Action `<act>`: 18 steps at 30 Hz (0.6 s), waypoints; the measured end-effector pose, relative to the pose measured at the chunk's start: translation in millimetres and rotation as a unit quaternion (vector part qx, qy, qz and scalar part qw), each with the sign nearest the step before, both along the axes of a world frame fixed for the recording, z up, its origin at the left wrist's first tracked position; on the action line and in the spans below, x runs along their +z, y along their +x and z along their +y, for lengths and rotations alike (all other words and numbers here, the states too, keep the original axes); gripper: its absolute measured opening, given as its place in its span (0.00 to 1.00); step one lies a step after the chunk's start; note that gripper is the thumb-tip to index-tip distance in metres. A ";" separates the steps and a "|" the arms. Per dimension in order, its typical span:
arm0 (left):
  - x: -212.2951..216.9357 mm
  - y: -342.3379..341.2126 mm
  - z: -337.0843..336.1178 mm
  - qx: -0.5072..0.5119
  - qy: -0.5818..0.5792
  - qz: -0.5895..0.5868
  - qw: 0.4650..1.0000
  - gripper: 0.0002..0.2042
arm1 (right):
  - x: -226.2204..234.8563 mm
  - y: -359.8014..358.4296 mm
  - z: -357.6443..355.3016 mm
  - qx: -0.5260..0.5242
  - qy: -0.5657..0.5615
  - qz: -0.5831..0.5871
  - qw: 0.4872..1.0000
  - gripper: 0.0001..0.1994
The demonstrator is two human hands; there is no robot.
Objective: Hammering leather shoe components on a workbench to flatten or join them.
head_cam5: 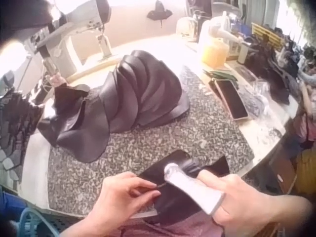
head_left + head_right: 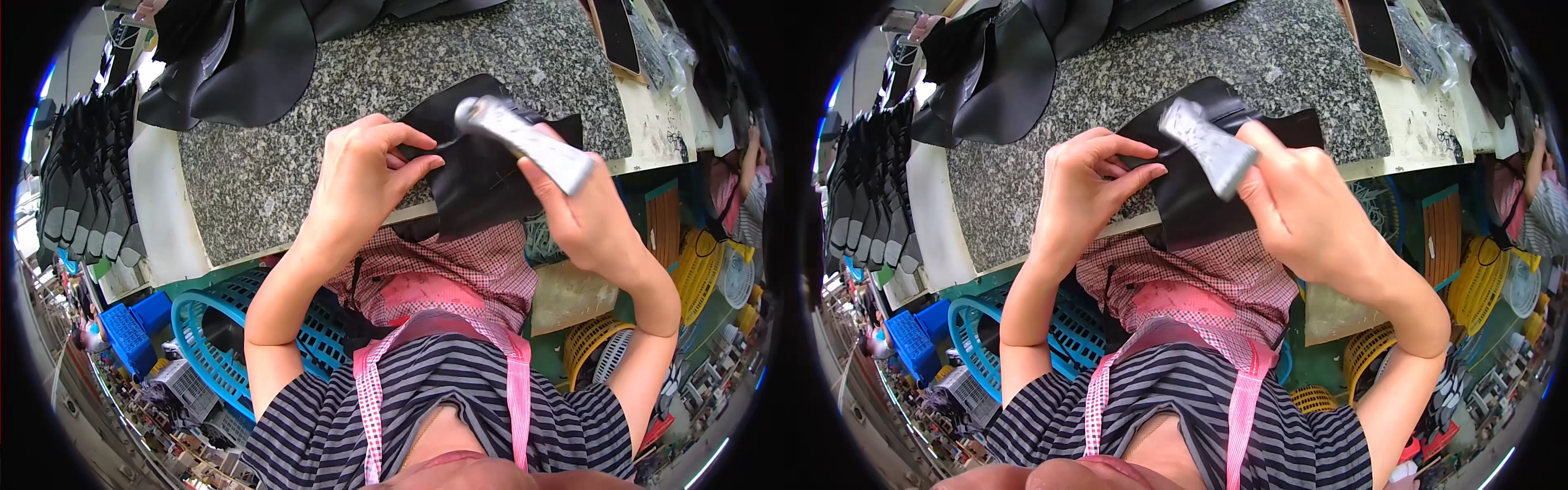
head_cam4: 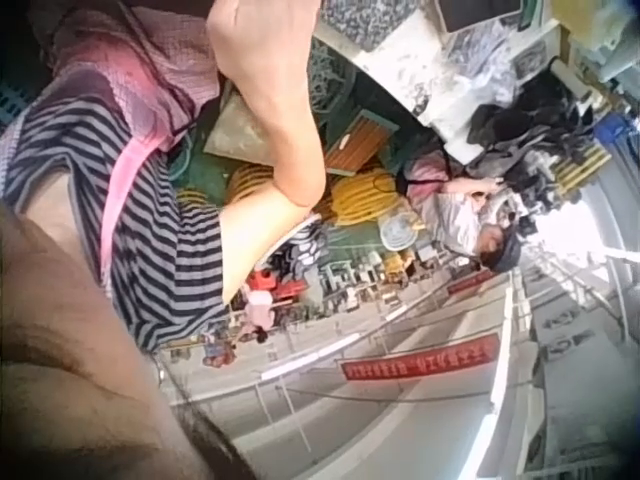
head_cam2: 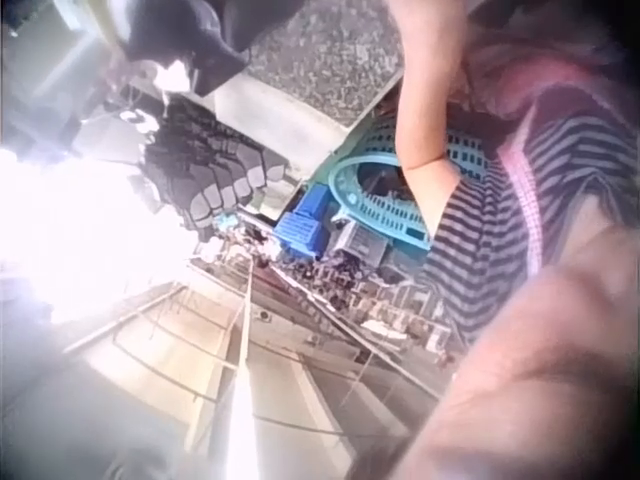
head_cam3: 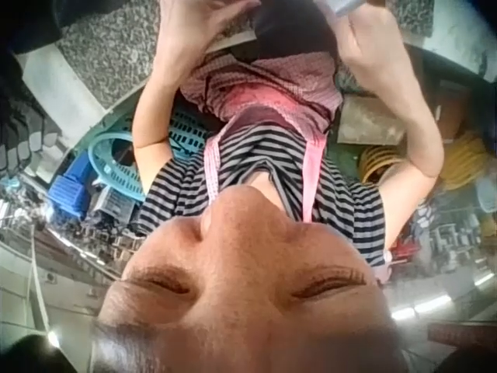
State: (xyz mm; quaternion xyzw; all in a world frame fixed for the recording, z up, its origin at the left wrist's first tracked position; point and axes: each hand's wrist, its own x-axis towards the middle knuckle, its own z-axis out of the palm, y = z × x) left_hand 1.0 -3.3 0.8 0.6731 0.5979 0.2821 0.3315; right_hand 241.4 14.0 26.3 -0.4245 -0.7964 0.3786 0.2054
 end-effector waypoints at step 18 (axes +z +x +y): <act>-15.5 -7.9 -4.7 -0.028 0.081 -0.048 0.995 0.06 | -32.6 -2.9 -1.7 0.003 -0.006 0.098 0.995 0.18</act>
